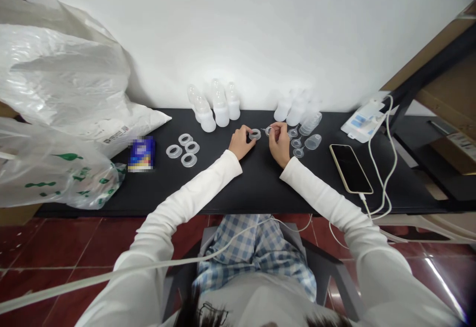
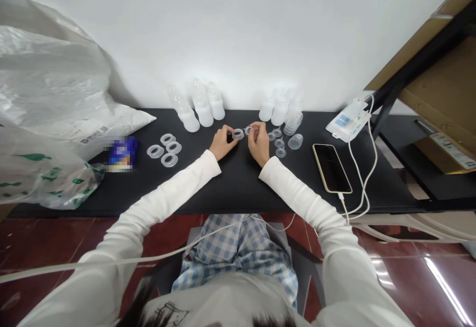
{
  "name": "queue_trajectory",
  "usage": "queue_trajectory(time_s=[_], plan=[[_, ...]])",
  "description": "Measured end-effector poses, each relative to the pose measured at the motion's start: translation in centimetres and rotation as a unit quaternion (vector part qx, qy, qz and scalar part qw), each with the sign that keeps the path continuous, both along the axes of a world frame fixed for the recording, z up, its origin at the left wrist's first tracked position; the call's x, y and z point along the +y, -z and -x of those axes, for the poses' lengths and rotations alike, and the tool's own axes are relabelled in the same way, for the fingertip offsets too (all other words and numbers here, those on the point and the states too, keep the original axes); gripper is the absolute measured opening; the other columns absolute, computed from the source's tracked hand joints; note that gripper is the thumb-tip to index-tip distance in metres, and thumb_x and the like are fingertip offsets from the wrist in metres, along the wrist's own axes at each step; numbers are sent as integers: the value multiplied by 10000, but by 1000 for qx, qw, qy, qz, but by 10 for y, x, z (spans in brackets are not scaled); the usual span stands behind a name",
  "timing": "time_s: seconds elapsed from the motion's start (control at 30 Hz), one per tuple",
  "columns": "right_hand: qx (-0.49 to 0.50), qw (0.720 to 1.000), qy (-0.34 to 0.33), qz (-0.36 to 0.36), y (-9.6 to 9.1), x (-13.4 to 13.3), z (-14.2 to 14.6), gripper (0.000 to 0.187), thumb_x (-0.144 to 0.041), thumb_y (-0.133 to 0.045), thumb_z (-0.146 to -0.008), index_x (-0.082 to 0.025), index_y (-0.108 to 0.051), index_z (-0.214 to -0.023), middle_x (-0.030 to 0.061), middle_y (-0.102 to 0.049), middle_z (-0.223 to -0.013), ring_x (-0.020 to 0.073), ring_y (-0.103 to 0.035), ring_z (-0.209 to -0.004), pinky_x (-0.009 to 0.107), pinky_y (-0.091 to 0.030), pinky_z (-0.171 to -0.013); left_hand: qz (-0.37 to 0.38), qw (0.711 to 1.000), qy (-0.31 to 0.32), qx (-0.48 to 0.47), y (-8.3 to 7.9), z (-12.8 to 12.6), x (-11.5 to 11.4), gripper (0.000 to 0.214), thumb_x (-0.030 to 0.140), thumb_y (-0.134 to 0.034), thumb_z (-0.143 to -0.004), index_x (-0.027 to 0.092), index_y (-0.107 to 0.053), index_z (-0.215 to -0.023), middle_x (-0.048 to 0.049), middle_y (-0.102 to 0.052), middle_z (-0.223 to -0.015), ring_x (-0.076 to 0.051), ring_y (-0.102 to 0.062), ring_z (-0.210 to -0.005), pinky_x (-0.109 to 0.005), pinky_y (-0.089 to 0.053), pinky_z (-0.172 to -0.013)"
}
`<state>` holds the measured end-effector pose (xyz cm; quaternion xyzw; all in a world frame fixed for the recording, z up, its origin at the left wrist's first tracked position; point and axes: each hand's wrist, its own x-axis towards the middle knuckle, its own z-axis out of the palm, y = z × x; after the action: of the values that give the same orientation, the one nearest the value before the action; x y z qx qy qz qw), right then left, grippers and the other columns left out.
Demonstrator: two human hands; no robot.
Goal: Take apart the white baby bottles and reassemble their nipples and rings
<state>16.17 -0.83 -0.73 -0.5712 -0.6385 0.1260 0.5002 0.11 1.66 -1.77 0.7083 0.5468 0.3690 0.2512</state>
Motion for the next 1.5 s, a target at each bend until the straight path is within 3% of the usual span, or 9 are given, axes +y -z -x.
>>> queue_trajectory(time_s=[0.07, 0.17, 0.3, 0.57, 0.7, 0.8, 1.0, 1.23, 1.5], plan=[[32, 999, -14, -8, -1, 1, 0, 318, -501, -338, -995, -219, -465, -1071, 45, -576, -858, 175, -568, -762, 337, -495, -733, 62, 987, -14, -149, -1, 3, 7, 292, 334, -713, -802, 223, -492, -957, -62, -682, -995, -198, -668, -907, -376, -513, -896], [59, 996, -56, -28, 0, 0, 1, 330, -544, -378, -984, -235, -470, -1055, 29, -581, -859, 168, -571, -774, 340, -503, -742, 168, 928, -11, -333, -6, 6, 8, 314, 449, -653, -855, 229, -469, -981, -47, -707, -894, -172, -697, -789, -343, -537, -816], [40, 993, -102, -46, -1, -2, 3, 342, -549, -427, -975, -228, -510, -1059, 41, -605, -897, 170, -570, -787, 342, -501, -739, 246, 875, 45, -414, -14, 3, -3, 274, 469, -570, -920, 241, -436, -994, -20, -729, -818, -162, -727, -745, -315, -553, -764], [-35, 997, -53, -45, 0, 0, 4, 217, -433, -519, -943, -220, -563, -955, 40, -544, -927, 159, -496, -776, 337, -486, -758, 187, 902, 98, -377, -12, -9, -11, 202, 383, -536, -967, 243, -393, -989, 58, -670, -655, -119, -680, -600, -241, -520, -637], [3, 998, -37, -43, 8, 4, 7, 296, -426, -571, -905, -200, -514, -1088, 60, -536, -1012, 148, -498, -762, 331, -494, -753, 136, 917, 124, -355, -5, -10, -15, 265, 397, -604, -934, 240, -400, -998, 47, -671, -684, -132, -680, -645, -269, -529, -691], [11, 998, -64, -23, 11, 5, 9, 388, -444, -538, -918, -183, -486, -1199, 76, -575, -1050, 151, -535, -773, 325, -495, -753, 121, 928, 124, -329, -3, -9, -18, 251, 364, -623, -924, 234, -430, -1017, 45, -681, -711, -128, -678, -655, -284, -542, -730], [-20, 987, -156, 35, 1, -4, 9, 365, -490, -416, -986, -195, -594, -1104, 50, -677, -977, 156, -589, -779, 306, -479, -758, 92, 941, 76, -316, 1, -7, -16, 212, 330, -642, -908, 226, -481, -999, 50, -684, -689, -109, -647, -580, -247, -536, -640], [130, 963, -220, 82, 4, -2, 11, 414, -619, -509, -926, -221, -573, -1020, 7, -661, -836, 139, -598, -702, 273, -481, -659, 50, 955, 72, -283, 1, -2, -14, 196, 297, -670, -860, 221, -510, -943, 70, -654, -607, -98, -616, -519, -213, -490, -559], [80, 978, -179, 68, 7, -1, 12, 332, -556, -497, -946, -230, -552, -970, -31, -611, -679, 134, -573, -579, 282, -455, -606, 51, 956, 77, -277, 2, -2, -13, 261, 405, -680, -851, 228, -494, -900, 85, -620, -561, -93, -587, -480, -212, -466, -516]])
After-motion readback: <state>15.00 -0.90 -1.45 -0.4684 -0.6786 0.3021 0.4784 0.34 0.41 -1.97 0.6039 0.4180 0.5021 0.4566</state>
